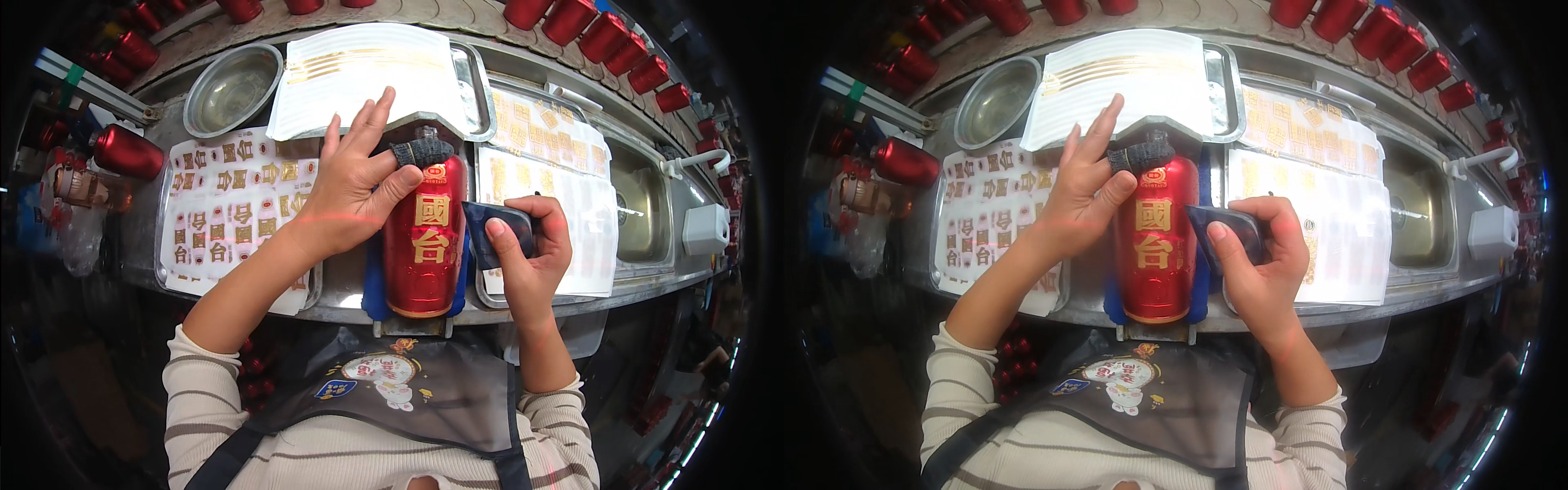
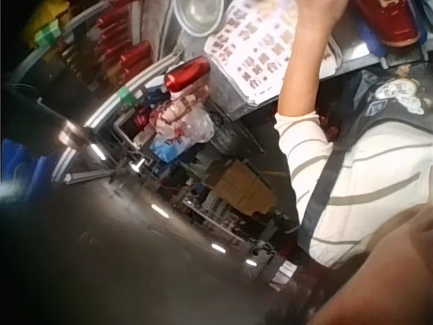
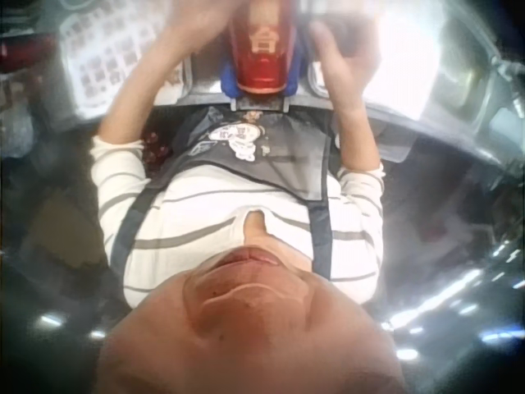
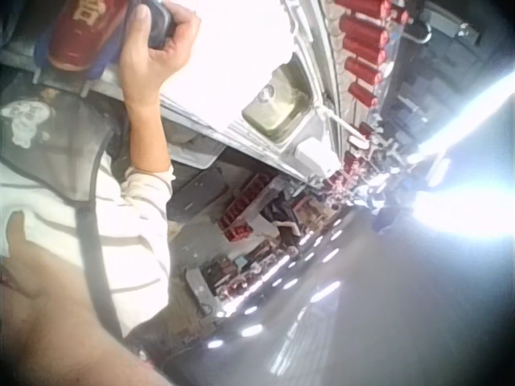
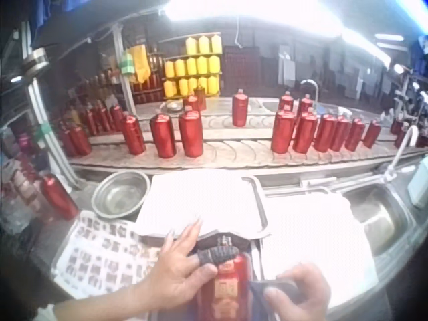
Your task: The person applies gold stickers to red cylindrical containers, smoothing each label with a cloth and rotating the container to align the design. They handle multiple containers one at a time, placing finished units aside.
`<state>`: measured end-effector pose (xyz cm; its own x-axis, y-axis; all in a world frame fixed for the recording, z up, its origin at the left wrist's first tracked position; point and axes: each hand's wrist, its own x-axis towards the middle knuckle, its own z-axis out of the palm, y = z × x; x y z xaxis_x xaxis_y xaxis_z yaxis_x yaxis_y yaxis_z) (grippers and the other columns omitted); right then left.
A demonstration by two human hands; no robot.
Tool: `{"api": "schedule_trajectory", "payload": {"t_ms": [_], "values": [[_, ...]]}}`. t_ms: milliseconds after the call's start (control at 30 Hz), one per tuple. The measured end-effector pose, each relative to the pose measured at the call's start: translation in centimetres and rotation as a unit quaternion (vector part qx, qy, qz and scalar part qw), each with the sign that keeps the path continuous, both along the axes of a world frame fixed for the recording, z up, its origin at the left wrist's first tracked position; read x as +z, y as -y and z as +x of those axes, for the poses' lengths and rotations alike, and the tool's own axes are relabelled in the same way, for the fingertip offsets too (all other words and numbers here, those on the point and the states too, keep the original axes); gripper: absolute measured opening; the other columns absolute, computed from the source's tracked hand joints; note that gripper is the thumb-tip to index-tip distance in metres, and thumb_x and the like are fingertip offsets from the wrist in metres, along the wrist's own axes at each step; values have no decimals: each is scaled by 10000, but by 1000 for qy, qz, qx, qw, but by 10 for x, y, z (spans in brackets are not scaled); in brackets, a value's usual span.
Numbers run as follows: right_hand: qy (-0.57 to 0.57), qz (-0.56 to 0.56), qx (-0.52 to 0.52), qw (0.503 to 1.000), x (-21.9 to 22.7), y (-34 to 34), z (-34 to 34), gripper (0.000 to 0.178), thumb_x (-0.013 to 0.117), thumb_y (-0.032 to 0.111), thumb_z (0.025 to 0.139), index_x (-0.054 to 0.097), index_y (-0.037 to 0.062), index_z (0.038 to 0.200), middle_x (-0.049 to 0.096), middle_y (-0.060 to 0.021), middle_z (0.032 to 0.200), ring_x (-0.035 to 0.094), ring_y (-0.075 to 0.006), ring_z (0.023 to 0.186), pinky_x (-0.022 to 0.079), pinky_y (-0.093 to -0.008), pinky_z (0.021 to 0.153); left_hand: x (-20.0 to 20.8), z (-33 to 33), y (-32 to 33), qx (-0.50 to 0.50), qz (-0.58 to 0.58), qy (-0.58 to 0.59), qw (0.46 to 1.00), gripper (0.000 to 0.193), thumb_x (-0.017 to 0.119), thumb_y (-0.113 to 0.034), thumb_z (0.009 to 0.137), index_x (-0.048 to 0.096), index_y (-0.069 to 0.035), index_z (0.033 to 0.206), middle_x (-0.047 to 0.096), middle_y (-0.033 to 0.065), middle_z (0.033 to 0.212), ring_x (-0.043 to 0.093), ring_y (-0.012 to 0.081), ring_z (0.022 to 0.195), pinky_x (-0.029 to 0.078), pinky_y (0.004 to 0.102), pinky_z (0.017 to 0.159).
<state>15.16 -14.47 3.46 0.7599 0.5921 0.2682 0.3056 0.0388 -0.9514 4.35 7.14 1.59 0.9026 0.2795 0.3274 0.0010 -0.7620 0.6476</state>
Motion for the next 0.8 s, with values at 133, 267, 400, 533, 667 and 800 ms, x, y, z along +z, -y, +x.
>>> {"api": "schedule_trajectory", "payload": {"t_ms": [133, 267, 400, 533, 667, 800], "values": [[14, 5, 4, 1000, 5, -3, 3, 206, 725, 18, 861, 592, 0, 1016, 626, -39, 886, 587, -76, 790, 470, -206, 707, 2, -1, 0, 7, 7, 44, 999, 507, 541, -484, 976, 733, -34, 841, 204, 228, 1614, 210, 437, 1476, 34, 650, 1144], [167, 19, 20, 986, 15, -18, 15, 175, 722, -15, 846, 617, -6, 986, 640, -65, 874, 612, -93, 769, 491, -221, 686, -6, -22, 17, -35, 99, 47, 993, 368, 558, -473, 960, 771, -174, 984, 189, 248, 1611, 210, 485, 1458, 31, 687, 1120], [384, -10, 109, 917, 27, -44, 24, 274, 741, -37, 704, 657, 54, 948, 591, -70, 802, 615, -227, 762, 502, -305, 664, -7, -52, 39, -32, 85, 15, 996, 340, 574, -461, 952, 749, -219, 1116, 188, 260, 1607, 221, 485, 1454, 44, 689, 1115], [531, -5, 168, 831, 25, -31, 10, 254, 746, 38, 629, 716, 114, 870, 578, -28, 779, 604, -250, 803, 485, -359, 669, -10, -92, 65, -41, 18, 13, 999, 326, 619, -412, 923, 747, -191, 1126, 200, 293, 1592, 222, 474, 1463, 33, 668, 1125], [449, -13, 332, 829, 23, 15, -13, 253, 770, 20, 659, 751, 99, 898, 616, -24, 788, 613, -233, 787, 481, -347, 628, -18, -110, 76, 55, -267, 117, 955, 455, 647, -219, 922, 605, 118, 1225, 335, 286, 1541, 395, 390, 1406, 234, 546, 1134], [429, -15, 194, 882, 31, -2, -1, 305, 776, 22, 651, 708, 86, 941, 565, -54, 763, 583, -260, 738, 458, -349, 619, -4, -77, 70, 104, -485, 76, 865, 525, 621, -138, 967, 439, 89, 1404, 481, 174, 1444, 498, 173, 1263, 409, 324, 1055]]}}
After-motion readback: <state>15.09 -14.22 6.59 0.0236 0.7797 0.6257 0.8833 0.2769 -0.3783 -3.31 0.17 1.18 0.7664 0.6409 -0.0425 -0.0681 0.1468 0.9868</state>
